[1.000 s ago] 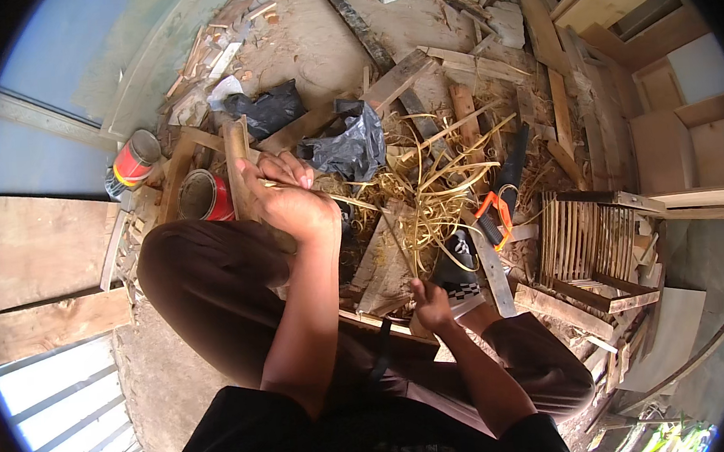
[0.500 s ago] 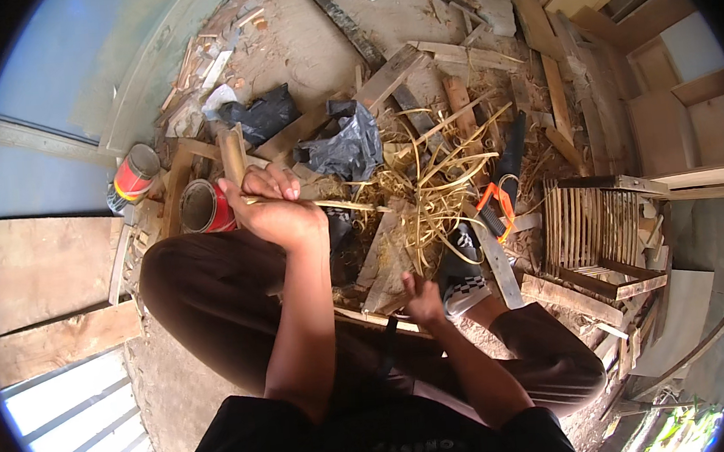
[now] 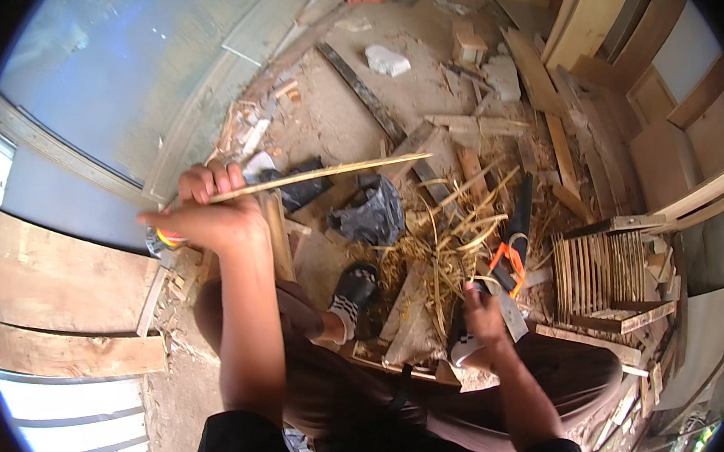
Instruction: The person sits on the floor and uses a knife to shave thin strips from long bamboo sticks. They repeatedly rotate the sticks and pull the knife along their length to remove the outer layer, producing a pile of shavings.
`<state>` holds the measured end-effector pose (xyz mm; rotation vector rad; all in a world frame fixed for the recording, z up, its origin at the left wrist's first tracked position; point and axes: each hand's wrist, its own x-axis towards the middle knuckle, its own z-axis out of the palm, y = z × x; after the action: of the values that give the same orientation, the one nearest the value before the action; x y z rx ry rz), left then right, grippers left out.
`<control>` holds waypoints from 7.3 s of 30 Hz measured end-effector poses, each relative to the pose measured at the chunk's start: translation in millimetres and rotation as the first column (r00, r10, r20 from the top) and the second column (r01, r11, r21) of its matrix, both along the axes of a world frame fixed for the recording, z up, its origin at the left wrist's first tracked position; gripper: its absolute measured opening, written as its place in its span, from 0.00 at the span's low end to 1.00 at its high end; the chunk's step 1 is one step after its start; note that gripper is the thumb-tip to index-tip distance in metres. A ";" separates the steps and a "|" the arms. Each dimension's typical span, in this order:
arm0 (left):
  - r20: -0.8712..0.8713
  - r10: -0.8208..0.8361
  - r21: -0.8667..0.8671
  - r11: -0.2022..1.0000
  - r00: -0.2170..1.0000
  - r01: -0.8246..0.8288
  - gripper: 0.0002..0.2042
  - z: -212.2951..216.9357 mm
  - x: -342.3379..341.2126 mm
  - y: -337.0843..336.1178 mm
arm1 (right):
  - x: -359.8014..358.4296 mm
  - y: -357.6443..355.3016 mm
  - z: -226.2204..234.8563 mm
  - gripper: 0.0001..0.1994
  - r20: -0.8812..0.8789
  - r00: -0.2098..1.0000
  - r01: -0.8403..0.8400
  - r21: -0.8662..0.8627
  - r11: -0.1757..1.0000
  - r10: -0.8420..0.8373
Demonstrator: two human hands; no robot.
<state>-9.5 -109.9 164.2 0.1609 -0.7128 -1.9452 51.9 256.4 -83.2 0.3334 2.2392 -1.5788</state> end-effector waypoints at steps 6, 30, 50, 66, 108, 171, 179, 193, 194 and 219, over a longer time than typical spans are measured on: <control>0.129 0.034 0.267 0.961 0.991 -0.067 0.33 30.0 -64.1 -32.5 | -88.7 22.2 157.1 0.17 -0.331 0.940 0.037 -0.129 0.991 -0.079; 0.058 -0.286 0.684 0.710 0.956 0.171 0.36 -17.0 -126.6 -44.4 | -199.1 -55.5 167.8 0.18 0.052 0.840 0.255 -0.916 0.309 -0.540; 0.185 -0.265 0.542 0.831 0.946 0.127 0.23 -10.3 -122.3 -38.4 | -199.4 -56.2 154.5 0.07 0.104 0.816 0.140 -0.990 0.020 -0.569; -0.027 -0.302 0.086 0.949 0.953 0.303 0.22 3.2 -116.2 -5.9 | -212.3 -42.4 139.9 0.04 0.282 0.767 0.339 -0.941 -0.008 -0.577; 0.119 -0.488 -0.327 0.803 0.865 0.498 0.23 -147.8 69.7 134.6 | 29.0 -44.7 67.1 0.28 0.119 0.986 -0.084 -0.260 0.962 0.118; 0.116 -0.494 -0.181 0.843 0.862 0.507 0.22 -142.7 41.4 152.6 | 39.0 -87.1 29.2 0.18 -0.193 0.955 -0.219 0.046 0.975 0.224; 0.149 -0.514 -0.196 0.822 0.845 0.535 0.22 -140.8 40.4 155.6 | 34.1 -58.5 -83.3 0.22 0.079 0.979 -0.204 0.379 0.903 0.188; 0.125 -0.593 -0.121 0.787 0.795 0.606 0.22 -142.5 42.0 147.1 | 32.3 -61.3 -126.0 0.28 0.009 0.994 -0.106 0.361 0.927 0.110; 0.106 -0.586 -0.108 0.797 0.803 0.595 0.22 -142.4 39.9 146.3 | 32.6 -62.3 -129.6 0.27 0.013 0.995 -0.096 0.328 0.940 0.097; 0.127 -0.524 -0.103 0.838 0.843 0.536 0.23 -145.5 39.2 141.0 | 59.0 -60.3 -168.3 0.35 0.194 0.981 -0.094 0.384 0.919 0.019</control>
<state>29.7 31.0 18.7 -0.0387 -1.0313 -2.4191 110.8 196.1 -251.6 0.4976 2.3783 -1.0119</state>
